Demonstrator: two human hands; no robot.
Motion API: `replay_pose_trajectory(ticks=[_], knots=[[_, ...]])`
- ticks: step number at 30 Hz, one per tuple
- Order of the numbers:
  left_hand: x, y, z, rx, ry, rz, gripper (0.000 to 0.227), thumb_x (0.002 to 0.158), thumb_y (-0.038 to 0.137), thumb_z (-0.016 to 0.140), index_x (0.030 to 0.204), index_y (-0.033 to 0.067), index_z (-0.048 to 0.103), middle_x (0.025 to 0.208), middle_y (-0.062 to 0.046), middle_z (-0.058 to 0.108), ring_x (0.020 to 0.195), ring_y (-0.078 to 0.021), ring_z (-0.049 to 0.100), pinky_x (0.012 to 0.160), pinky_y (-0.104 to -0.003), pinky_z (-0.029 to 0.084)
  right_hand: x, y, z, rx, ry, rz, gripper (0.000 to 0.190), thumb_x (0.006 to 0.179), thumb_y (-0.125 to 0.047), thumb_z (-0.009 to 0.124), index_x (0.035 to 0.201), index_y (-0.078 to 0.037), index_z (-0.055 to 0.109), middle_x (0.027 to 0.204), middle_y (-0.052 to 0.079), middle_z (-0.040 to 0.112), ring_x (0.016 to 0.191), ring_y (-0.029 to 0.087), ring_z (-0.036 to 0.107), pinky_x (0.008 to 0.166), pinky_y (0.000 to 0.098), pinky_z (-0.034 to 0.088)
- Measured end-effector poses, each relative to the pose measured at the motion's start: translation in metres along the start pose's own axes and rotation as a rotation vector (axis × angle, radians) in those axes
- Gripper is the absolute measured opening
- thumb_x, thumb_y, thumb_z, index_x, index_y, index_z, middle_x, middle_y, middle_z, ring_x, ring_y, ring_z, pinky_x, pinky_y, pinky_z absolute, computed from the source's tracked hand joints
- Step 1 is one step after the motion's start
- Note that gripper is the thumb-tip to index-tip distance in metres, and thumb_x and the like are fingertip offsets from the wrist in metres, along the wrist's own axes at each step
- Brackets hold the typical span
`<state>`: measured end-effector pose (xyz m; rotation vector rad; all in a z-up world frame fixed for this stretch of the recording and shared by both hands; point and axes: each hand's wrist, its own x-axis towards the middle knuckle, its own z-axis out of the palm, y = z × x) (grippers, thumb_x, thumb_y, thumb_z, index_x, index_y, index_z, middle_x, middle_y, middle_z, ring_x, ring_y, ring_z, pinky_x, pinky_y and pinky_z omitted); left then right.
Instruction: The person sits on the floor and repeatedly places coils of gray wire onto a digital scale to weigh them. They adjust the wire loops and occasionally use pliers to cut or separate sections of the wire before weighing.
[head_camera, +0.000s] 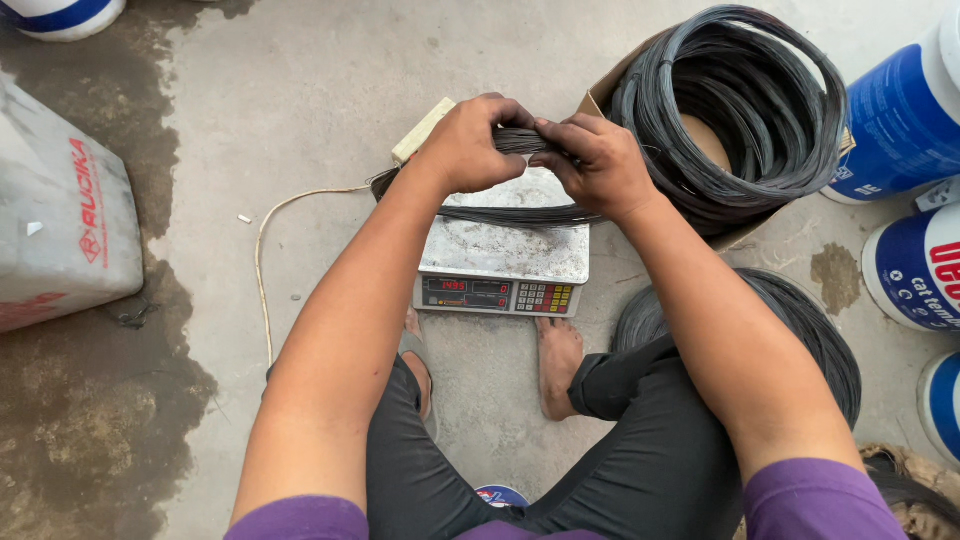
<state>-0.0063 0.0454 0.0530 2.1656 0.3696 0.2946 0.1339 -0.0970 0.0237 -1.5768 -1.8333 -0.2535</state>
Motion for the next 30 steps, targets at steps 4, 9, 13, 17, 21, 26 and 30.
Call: replay_pose_trajectory(ticks=[4, 9, 13, 17, 21, 26, 30], knots=[[-0.006, -0.001, -0.010, 0.249, -0.053, 0.003, 0.039, 0.061, 0.017, 0.057, 0.099, 0.0185, 0.059, 0.093, -0.004, 0.059, 0.083, -0.0266, 0.056, 0.068, -0.039, 0.044, 0.000, 0.002, -0.009, -0.065, -0.031, 0.088, 0.038, 0.082, -0.025, 0.073, 0.110, -0.004, 0.059, 0.093, 0.015, 0.061, 0.077, 0.028, 0.059, 0.066, 0.0368, 0.048], [-0.011, -0.028, -0.022, 0.363, 0.082, -0.149, 0.054, 0.060, 0.024, 0.064, 0.112, 0.0176, 0.053, 0.106, -0.003, 0.058, 0.104, -0.0272, 0.048, 0.092, -0.046, 0.025, -0.012, 0.022, -0.032, -0.016, -0.118, 0.493, 0.070, 0.061, -0.020, 0.083, 0.119, -0.001, 0.050, 0.104, 0.018, 0.060, 0.094, 0.026, 0.059, 0.073, 0.0352, 0.050], [-0.018, -0.067, -0.019, 0.380, 0.119, -0.247, 0.060, 0.057, 0.031, 0.068, 0.114, 0.0193, 0.054, 0.111, -0.010, 0.049, 0.106, -0.0311, 0.042, 0.090, -0.046, 0.027, -0.036, 0.048, -0.027, -0.003, -0.183, 0.999, 0.054, 0.064, -0.022, 0.073, 0.113, -0.011, 0.054, 0.104, 0.006, 0.061, 0.093, 0.022, 0.057, 0.080, 0.0320, 0.044], [-0.021, -0.094, -0.010, 0.198, 0.142, -0.422, 0.054, 0.061, 0.031, 0.074, 0.110, 0.0159, 0.057, 0.106, -0.010, 0.054, 0.105, -0.0282, 0.052, 0.091, -0.039, 0.040, -0.069, 0.091, -0.013, 0.085, 0.065, 1.160, 0.022, 0.071, -0.023, 0.075, 0.087, -0.014, 0.062, 0.075, 0.001, 0.061, 0.073, 0.017, 0.061, 0.065, 0.0285, 0.045], [-0.013, -0.132, 0.011, 0.105, 0.174, -0.590, 0.055, 0.068, 0.038, 0.070, 0.118, 0.0230, 0.052, 0.111, -0.005, 0.057, 0.110, -0.0252, 0.053, 0.096, -0.041, 0.040, -0.088, 0.121, 0.004, 0.092, 0.177, 1.310, 0.014, 0.073, -0.034, 0.070, 0.074, -0.021, 0.067, 0.055, 0.001, 0.056, 0.061, 0.017, 0.062, 0.053, 0.0264, 0.043], [-0.006, -0.148, 0.015, -0.043, 0.362, -0.593, 0.044, 0.078, 0.040, 0.065, 0.115, 0.0196, 0.052, 0.104, -0.006, 0.062, 0.102, -0.0259, 0.058, 0.088, -0.040, 0.045, -0.064, 0.118, -0.004, 0.105, 0.206, 1.292, 0.017, 0.076, -0.035, 0.068, 0.071, -0.019, 0.066, 0.053, 0.003, 0.054, 0.057, 0.015, 0.059, 0.051, 0.0263, 0.043], [-0.005, -0.158, 0.010, -0.230, 0.511, -0.558, 0.051, 0.072, 0.048, 0.076, 0.107, 0.0156, 0.057, 0.092, -0.007, 0.064, 0.088, -0.0218, 0.063, 0.075, -0.034, 0.050, -0.054, 0.115, -0.014, 0.119, 0.184, 1.333, 0.026, 0.077, -0.045, 0.070, 0.069, -0.020, 0.067, 0.050, 0.001, 0.054, 0.049, 0.017, 0.057, 0.047, 0.0281, 0.044]])
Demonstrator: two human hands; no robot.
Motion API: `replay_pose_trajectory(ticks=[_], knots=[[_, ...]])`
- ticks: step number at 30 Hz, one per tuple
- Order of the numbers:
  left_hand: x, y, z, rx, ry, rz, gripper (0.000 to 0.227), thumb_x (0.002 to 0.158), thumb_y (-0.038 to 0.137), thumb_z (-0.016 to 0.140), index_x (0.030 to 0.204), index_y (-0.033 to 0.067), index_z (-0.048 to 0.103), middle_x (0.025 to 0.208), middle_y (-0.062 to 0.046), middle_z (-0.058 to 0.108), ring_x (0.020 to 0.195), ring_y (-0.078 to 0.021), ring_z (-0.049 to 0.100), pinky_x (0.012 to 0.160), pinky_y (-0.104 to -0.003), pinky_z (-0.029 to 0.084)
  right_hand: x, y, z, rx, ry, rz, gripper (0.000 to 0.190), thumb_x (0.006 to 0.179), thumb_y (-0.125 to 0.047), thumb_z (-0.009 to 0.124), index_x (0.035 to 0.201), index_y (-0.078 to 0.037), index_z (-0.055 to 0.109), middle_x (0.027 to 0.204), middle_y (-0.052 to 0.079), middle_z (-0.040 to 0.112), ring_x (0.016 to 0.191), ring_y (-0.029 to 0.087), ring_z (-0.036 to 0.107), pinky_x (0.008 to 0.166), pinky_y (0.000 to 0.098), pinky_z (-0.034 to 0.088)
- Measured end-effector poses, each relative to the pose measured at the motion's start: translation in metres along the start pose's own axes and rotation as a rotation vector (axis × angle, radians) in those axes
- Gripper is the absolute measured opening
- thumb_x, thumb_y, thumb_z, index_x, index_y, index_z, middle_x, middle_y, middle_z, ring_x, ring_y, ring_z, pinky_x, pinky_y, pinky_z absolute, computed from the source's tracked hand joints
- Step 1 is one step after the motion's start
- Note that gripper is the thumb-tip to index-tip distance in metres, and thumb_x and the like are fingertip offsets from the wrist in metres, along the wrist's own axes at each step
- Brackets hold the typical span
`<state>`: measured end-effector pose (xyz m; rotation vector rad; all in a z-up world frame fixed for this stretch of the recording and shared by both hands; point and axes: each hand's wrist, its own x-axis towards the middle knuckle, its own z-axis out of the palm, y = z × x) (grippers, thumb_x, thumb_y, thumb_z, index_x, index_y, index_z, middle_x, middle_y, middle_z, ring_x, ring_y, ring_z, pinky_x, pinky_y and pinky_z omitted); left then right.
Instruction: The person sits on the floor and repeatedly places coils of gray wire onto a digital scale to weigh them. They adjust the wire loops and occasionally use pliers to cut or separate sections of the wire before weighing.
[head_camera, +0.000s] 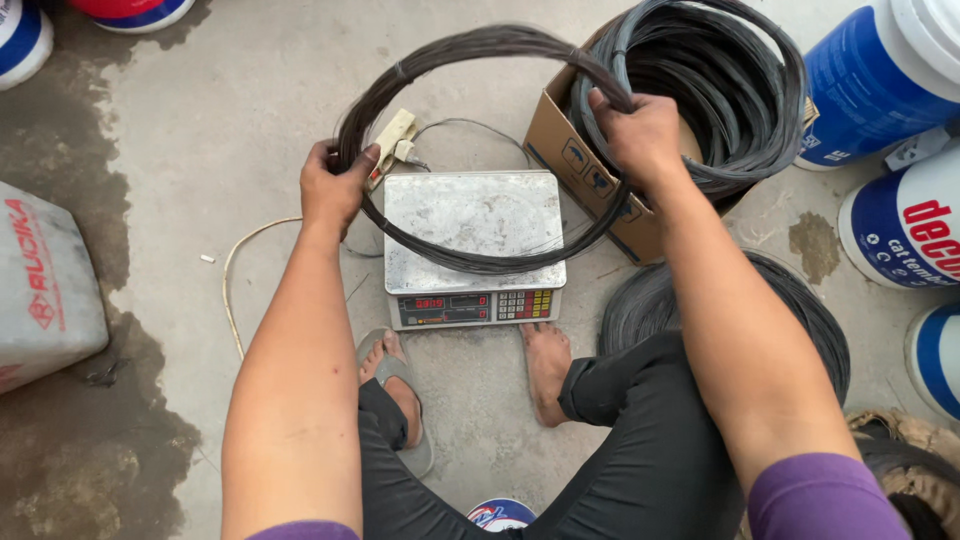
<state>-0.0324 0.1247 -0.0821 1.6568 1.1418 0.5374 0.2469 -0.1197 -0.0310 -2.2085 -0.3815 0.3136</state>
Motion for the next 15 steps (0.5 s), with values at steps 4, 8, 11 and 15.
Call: replay_pose_trajectory(ticks=[4, 8, 11, 15], knots=[[-0.019, 0.020, -0.007, -0.011, -0.037, -0.057, 0.072, 0.062, 0.048, 0.083, 0.115, 0.0145, 0.048, 0.085, -0.003, 0.061, 0.082, -0.0175, 0.061, 0.072, -0.033, 0.050, -0.052, -0.066, -0.021, 0.109, -0.018, 0.037, 0.025, 0.079, -0.036, 0.068, 0.066, -0.015, 0.065, 0.045, 0.001, 0.049, 0.040, 0.011, 0.052, 0.040, 0.0231, 0.041], [-0.031, 0.044, 0.021, 0.635, -0.203, -0.265, 0.113, 0.060, 0.031, 0.081, 0.136, -0.0066, 0.007, 0.127, -0.027, 0.034, 0.120, -0.0432, 0.038, 0.097, -0.051, 0.034, -0.065, -0.089, -0.023, 0.371, -0.108, 0.023, 0.030, 0.080, -0.024, 0.074, 0.063, -0.006, 0.057, 0.041, 0.003, 0.039, 0.031, 0.009, 0.043, 0.031, 0.0206, 0.036], [-0.091, 0.118, 0.038, 0.889, -0.565, -0.057, 0.116, 0.054, 0.050, 0.075, 0.137, -0.0084, 0.018, 0.131, -0.028, 0.032, 0.123, -0.0413, 0.036, 0.095, -0.057, 0.033, -0.083, -0.110, -0.019, 0.414, -0.165, 0.023, 0.034, 0.083, -0.024, 0.073, 0.062, -0.005, 0.052, 0.041, 0.002, 0.035, 0.028, 0.009, 0.037, 0.028, 0.0229, 0.033], [-0.173, 0.141, 0.077, 0.453, -0.807, 0.419, 0.123, 0.046, 0.060, 0.074, 0.138, 0.0006, 0.017, 0.127, -0.027, 0.043, 0.124, -0.0399, 0.038, 0.104, -0.058, 0.018, -0.100, -0.124, -0.008, 0.432, -0.251, 0.097, 0.035, 0.084, -0.027, 0.068, 0.063, -0.006, 0.048, 0.042, 0.001, 0.034, 0.029, 0.008, 0.035, 0.029, 0.0231, 0.031]])
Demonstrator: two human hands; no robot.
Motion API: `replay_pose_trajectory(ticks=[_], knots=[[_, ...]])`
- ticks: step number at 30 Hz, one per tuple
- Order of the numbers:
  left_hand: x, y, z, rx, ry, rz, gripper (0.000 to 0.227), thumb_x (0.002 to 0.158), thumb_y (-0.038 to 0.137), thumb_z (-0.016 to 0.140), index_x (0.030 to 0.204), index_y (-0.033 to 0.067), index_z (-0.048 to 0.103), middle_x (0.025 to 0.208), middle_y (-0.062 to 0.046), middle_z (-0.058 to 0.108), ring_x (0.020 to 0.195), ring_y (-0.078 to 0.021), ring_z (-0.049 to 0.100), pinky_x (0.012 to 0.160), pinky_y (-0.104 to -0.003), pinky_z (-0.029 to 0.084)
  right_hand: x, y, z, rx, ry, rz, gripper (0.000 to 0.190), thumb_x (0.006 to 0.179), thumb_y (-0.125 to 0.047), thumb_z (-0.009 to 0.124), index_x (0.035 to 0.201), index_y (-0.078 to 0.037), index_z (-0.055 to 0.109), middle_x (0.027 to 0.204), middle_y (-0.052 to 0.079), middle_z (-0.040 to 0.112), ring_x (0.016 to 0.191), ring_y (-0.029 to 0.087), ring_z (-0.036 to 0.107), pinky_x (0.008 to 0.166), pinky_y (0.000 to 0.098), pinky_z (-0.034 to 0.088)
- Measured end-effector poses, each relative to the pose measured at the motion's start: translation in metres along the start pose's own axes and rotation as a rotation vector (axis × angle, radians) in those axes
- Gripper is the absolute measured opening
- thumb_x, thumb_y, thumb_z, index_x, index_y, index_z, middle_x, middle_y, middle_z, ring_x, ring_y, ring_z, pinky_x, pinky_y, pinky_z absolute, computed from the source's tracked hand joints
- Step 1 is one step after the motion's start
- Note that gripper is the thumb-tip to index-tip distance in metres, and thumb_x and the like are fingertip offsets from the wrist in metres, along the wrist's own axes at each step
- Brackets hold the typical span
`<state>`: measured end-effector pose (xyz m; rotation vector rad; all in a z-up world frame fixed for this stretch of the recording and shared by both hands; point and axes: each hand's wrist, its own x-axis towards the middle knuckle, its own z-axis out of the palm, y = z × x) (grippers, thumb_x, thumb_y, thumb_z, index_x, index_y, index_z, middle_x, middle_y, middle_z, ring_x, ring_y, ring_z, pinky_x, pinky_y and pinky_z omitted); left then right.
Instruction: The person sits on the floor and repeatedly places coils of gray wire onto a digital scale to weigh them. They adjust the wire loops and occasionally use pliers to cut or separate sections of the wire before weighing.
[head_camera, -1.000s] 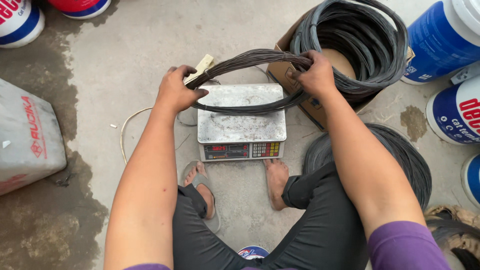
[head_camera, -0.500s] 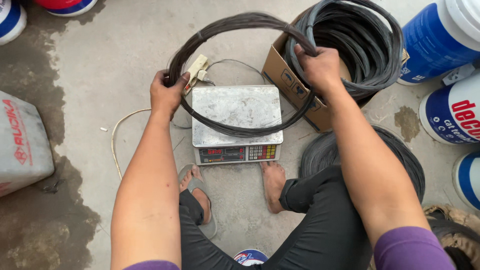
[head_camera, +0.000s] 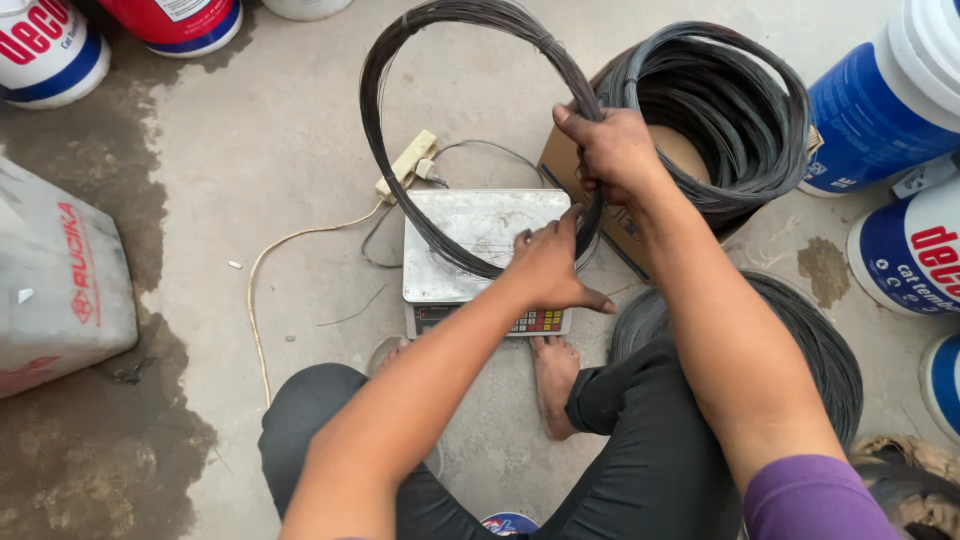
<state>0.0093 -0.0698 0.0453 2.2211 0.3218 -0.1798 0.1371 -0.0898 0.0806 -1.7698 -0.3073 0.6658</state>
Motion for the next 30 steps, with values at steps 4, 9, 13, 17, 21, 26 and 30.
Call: replay_pose_trajectory(ticks=[4, 9, 13, 17, 21, 26, 30], knots=[[0.030, -0.053, 0.055, -0.069, 0.266, 0.007, 0.054, 0.068, 0.037, 0.064, 0.107, 0.0026, 0.051, 0.095, -0.019, 0.062, 0.095, -0.0388, 0.059, 0.083, -0.051, 0.045, -0.002, 0.007, 0.007, 0.042, -0.020, 0.053, 0.035, 0.084, -0.031, 0.066, 0.066, -0.008, 0.046, 0.042, 0.000, 0.032, 0.030, 0.008, 0.033, 0.029, 0.0240, 0.031], [0.042, -0.083, 0.088, -0.138, 0.213, -0.123, 0.038, 0.074, 0.036, 0.048, 0.103, 0.0116, 0.051, 0.089, -0.015, 0.062, 0.090, -0.0377, 0.061, 0.079, -0.049, 0.048, 0.019, 0.033, 0.012, 0.094, -0.015, 0.101, 0.041, 0.081, -0.032, 0.070, 0.061, -0.009, 0.043, 0.041, 0.001, 0.031, 0.031, 0.009, 0.033, 0.031, 0.0257, 0.033], [0.020, -0.081, 0.069, -0.207, 0.234, -0.137, 0.040, 0.073, 0.039, 0.047, 0.102, 0.0132, 0.052, 0.088, -0.014, 0.062, 0.091, -0.0366, 0.061, 0.080, -0.048, 0.047, 0.031, 0.039, 0.017, 0.063, -0.009, 0.167, 0.042, 0.083, -0.034, 0.069, 0.060, -0.010, 0.042, 0.043, -0.001, 0.029, 0.033, 0.009, 0.032, 0.033, 0.0265, 0.033], [-0.006, -0.100, 0.070, 0.020, 0.173, -0.066, 0.073, 0.059, 0.044, 0.066, 0.120, 0.0128, 0.038, 0.105, -0.014, 0.058, 0.106, -0.0339, 0.055, 0.098, -0.048, 0.035, 0.035, 0.046, 0.017, 0.070, 0.029, 0.241, 0.041, 0.084, -0.036, 0.066, 0.063, -0.010, 0.043, 0.047, -0.001, 0.030, 0.037, 0.009, 0.034, 0.037, 0.0268, 0.034], [0.012, -0.142, 0.124, 0.303, 0.581, 0.161, 0.084, 0.060, 0.003, 0.063, 0.133, -0.0004, 0.022, 0.097, -0.018, 0.048, 0.092, -0.0372, 0.054, 0.089, -0.044, 0.041, 0.047, 0.052, 0.004, 0.131, 0.069, 0.284, 0.041, 0.085, -0.033, 0.066, 0.060, -0.009, 0.043, 0.048, -0.004, 0.028, 0.039, 0.008, 0.033, 0.039, 0.0271, 0.033], [0.039, -0.175, 0.134, 0.307, 0.312, 0.077, 0.046, 0.068, 0.023, 0.063, 0.106, 0.0078, 0.042, 0.085, -0.012, 0.059, 0.083, -0.0333, 0.062, 0.081, -0.043, 0.046, 0.046, 0.062, -0.002, 0.113, 0.123, 0.283, 0.039, 0.086, -0.031, 0.064, 0.061, -0.008, 0.044, 0.049, -0.002, 0.031, 0.039, 0.010, 0.037, 0.039, 0.0281, 0.034], [0.030, -0.164, 0.114, 0.347, 0.133, -0.005, 0.033, 0.071, 0.028, 0.061, 0.096, 0.0087, 0.050, 0.078, -0.015, 0.065, 0.078, -0.0359, 0.064, 0.075, -0.046, 0.049, 0.066, 0.097, -0.013, 0.098, 0.173, 0.278, 0.033, 0.083, -0.023, 0.067, 0.063, -0.005, 0.048, 0.050, 0.002, 0.038, 0.039, 0.014, 0.045, 0.038, 0.0314, 0.041]])
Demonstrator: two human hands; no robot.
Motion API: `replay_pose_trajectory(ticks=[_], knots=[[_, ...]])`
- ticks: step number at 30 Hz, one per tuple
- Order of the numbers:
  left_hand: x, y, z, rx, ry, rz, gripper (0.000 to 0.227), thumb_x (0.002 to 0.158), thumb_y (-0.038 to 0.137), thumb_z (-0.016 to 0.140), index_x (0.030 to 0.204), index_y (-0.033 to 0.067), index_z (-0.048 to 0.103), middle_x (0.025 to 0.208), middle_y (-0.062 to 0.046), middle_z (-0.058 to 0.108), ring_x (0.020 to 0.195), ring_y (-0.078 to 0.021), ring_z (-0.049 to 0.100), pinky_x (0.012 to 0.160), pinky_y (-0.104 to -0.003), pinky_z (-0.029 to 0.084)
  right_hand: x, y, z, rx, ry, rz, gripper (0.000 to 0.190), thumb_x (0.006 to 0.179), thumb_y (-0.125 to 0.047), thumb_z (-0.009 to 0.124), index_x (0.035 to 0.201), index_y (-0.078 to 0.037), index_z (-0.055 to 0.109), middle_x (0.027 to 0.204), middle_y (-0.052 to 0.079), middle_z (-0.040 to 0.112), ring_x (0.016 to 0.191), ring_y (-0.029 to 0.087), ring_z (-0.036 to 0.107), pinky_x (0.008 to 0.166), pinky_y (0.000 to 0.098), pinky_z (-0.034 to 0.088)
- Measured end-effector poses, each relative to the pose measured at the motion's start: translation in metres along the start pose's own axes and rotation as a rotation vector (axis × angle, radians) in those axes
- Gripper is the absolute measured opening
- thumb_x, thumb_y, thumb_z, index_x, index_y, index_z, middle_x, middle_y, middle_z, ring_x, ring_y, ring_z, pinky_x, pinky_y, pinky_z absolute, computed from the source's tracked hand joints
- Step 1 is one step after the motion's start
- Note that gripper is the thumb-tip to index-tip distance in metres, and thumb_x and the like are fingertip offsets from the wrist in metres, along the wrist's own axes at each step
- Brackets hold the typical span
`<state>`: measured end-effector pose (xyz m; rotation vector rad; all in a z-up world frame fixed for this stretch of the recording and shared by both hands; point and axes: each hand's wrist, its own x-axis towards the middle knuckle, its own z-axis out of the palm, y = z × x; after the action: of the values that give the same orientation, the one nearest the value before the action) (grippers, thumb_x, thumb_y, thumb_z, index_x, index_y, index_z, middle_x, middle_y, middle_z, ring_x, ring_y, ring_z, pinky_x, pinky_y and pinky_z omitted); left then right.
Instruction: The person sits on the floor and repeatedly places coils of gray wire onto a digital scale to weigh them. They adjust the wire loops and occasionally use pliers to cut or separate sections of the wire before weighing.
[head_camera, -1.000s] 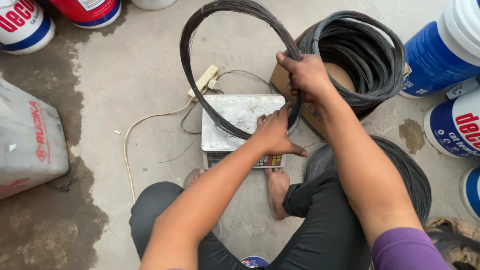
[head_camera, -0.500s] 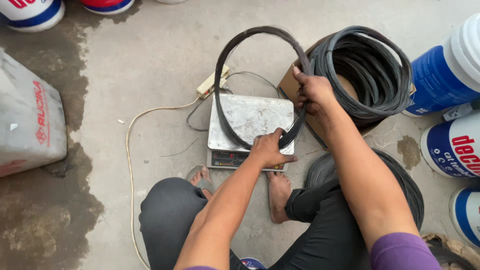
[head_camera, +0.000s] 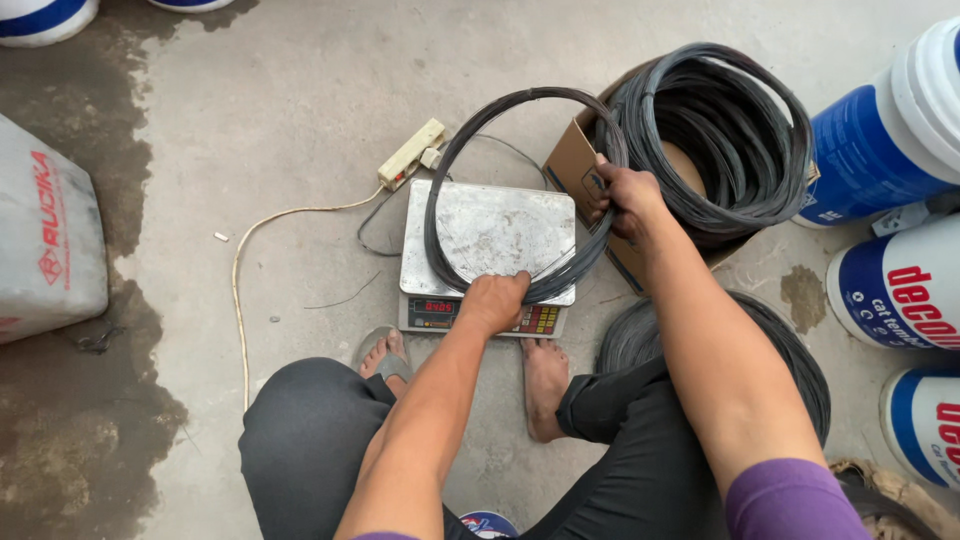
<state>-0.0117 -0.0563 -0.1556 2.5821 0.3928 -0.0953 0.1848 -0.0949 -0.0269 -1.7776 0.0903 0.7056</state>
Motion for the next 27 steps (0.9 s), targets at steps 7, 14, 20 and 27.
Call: replay_pose_trajectory(ticks=[7, 14, 20, 27], knots=[[-0.001, 0.017, -0.017, -0.064, -0.081, -0.083, 0.030, 0.074, 0.030, 0.058, 0.094, 0.0091, 0.050, 0.081, -0.015, 0.065, 0.083, -0.0362, 0.064, 0.074, -0.047, 0.049, -0.008, 0.019, -0.008, -0.049, -0.077, -0.010, 0.036, 0.079, -0.027, 0.073, 0.081, 0.003, 0.054, 0.063, 0.015, 0.055, 0.054, 0.023, 0.064, 0.050, 0.0409, 0.055], [0.015, 0.053, -0.054, -0.243, 0.012, -0.230, 0.028, 0.076, 0.024, 0.053, 0.095, 0.0034, 0.052, 0.084, -0.021, 0.063, 0.084, -0.0416, 0.062, 0.074, -0.050, 0.049, -0.063, 0.012, 0.006, -0.043, -0.096, 0.169, 0.088, 0.070, -0.039, 0.077, 0.130, 0.008, 0.033, 0.129, 0.034, 0.030, 0.110, 0.049, 0.045, 0.081, 0.0621, 0.041], [0.029, 0.048, -0.045, -0.325, 0.064, -0.288, 0.030, 0.077, 0.021, 0.053, 0.098, -0.0007, 0.051, 0.085, -0.023, 0.062, 0.084, -0.0434, 0.062, 0.072, -0.051, 0.050, -0.020, 0.081, 0.019, -0.028, -0.044, 0.099, 0.053, 0.066, -0.012, 0.077, 0.105, 0.012, 0.050, 0.086, 0.021, 0.055, 0.077, 0.034, 0.060, 0.072, 0.0610, 0.043], [-0.004, 0.044, -0.065, -0.399, -0.132, -0.270, 0.041, 0.076, 0.031, 0.055, 0.104, 0.0011, 0.051, 0.096, -0.023, 0.062, 0.100, -0.0424, 0.057, 0.085, -0.050, 0.045, 0.005, 0.109, 0.041, -0.357, 0.110, 0.034, 0.032, 0.062, -0.003, 0.061, 0.088, 0.016, 0.060, 0.069, 0.023, 0.059, 0.066, 0.038, 0.064, 0.048, 0.0514, 0.045]])
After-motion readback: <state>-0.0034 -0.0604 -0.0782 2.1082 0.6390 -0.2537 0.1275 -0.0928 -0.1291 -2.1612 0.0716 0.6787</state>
